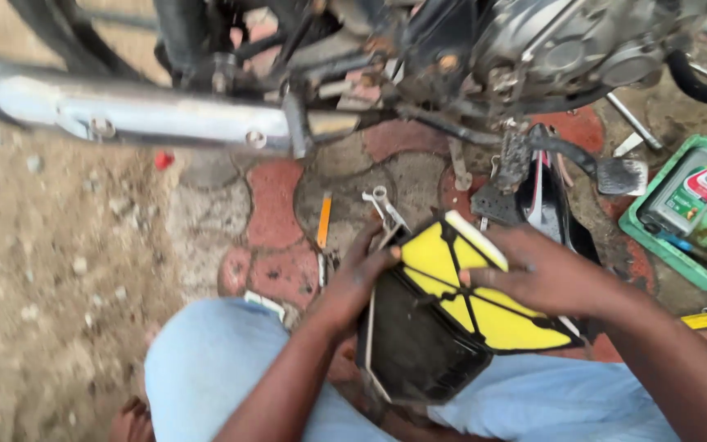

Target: Clean and inspect the air filter and its housing on a motorcycle.

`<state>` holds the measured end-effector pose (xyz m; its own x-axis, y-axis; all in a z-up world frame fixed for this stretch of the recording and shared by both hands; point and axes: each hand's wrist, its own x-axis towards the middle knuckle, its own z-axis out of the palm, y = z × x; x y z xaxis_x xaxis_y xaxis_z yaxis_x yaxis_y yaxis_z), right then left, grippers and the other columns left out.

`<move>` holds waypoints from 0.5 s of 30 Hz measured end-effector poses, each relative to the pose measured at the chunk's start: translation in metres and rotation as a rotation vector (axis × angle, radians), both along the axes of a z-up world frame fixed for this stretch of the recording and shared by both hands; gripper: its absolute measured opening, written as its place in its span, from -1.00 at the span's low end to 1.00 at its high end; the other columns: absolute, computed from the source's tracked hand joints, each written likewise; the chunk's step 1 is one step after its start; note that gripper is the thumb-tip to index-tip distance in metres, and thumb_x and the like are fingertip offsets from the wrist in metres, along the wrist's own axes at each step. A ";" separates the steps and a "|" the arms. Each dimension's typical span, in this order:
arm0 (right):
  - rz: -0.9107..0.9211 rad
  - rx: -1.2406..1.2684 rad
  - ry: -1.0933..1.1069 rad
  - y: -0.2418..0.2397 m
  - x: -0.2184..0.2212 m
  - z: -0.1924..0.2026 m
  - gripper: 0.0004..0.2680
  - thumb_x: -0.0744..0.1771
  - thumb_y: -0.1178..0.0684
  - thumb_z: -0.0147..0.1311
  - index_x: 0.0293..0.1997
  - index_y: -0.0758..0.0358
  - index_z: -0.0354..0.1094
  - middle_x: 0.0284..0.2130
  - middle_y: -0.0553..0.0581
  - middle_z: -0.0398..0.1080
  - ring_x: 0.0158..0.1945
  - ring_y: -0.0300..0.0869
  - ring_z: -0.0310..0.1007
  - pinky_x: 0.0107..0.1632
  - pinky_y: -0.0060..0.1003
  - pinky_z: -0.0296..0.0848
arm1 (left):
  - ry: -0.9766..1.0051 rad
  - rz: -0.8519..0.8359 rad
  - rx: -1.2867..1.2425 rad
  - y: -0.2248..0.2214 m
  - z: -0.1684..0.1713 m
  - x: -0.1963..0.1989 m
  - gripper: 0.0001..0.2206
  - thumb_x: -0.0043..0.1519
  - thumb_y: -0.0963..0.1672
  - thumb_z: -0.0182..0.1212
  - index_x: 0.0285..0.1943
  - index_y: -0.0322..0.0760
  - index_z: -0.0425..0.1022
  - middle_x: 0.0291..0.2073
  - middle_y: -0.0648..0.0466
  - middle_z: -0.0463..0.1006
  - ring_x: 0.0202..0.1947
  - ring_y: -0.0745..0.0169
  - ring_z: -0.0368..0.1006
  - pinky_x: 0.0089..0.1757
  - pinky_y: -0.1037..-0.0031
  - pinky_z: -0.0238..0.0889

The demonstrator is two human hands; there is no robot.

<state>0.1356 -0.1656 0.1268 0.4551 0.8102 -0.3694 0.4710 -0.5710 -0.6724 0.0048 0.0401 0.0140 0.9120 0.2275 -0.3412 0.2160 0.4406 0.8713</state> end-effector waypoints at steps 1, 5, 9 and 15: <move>0.022 -0.021 0.010 0.004 -0.002 0.000 -0.73 0.29 -0.08 0.19 -0.02 0.27 0.45 -0.34 0.14 0.56 -0.31 -0.15 0.57 -0.19 -0.16 0.54 | 0.010 0.022 -0.021 0.000 0.001 0.000 -0.35 0.22 -0.07 0.19 0.52 -0.21 0.10 0.24 -0.04 0.42 0.13 0.17 0.43 0.04 0.45 0.35; -0.144 -0.026 0.020 0.018 -0.004 -0.005 -0.76 0.29 -0.05 0.17 -0.07 0.26 0.47 -0.46 0.11 0.59 -0.39 -0.23 0.54 -0.28 -0.20 0.51 | 0.064 -0.034 -0.090 0.007 0.002 0.009 -0.40 0.18 -0.05 0.12 0.42 -0.36 0.24 0.02 -0.19 0.48 -0.10 0.06 0.49 -0.16 0.37 0.43; -0.117 -0.014 -0.036 0.023 0.001 -0.012 -0.80 0.29 -0.01 0.15 -0.13 0.29 0.50 -0.49 0.11 0.58 -0.41 -0.22 0.49 -0.30 -0.19 0.49 | 0.067 -0.006 -0.103 0.008 0.000 0.009 -0.39 0.13 -0.06 0.14 0.39 -0.39 0.26 -0.05 -0.17 0.52 -0.13 0.05 0.50 -0.18 0.37 0.43; -0.175 -0.035 0.093 0.025 -0.003 -0.021 -0.77 0.30 -0.04 0.15 -0.09 0.30 0.49 -0.39 0.14 0.58 -0.34 -0.19 0.51 -0.24 -0.18 0.50 | 0.076 0.030 -0.143 0.012 0.003 0.007 -0.42 0.12 -0.08 0.14 0.37 -0.37 0.27 -0.03 -0.15 0.54 -0.11 0.08 0.53 -0.14 0.38 0.44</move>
<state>0.1325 -0.1403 0.1062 0.5506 0.7077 -0.4427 0.2993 -0.6624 -0.6868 0.0120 0.0518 0.0171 0.8756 0.1986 -0.4403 0.2640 0.5666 0.7805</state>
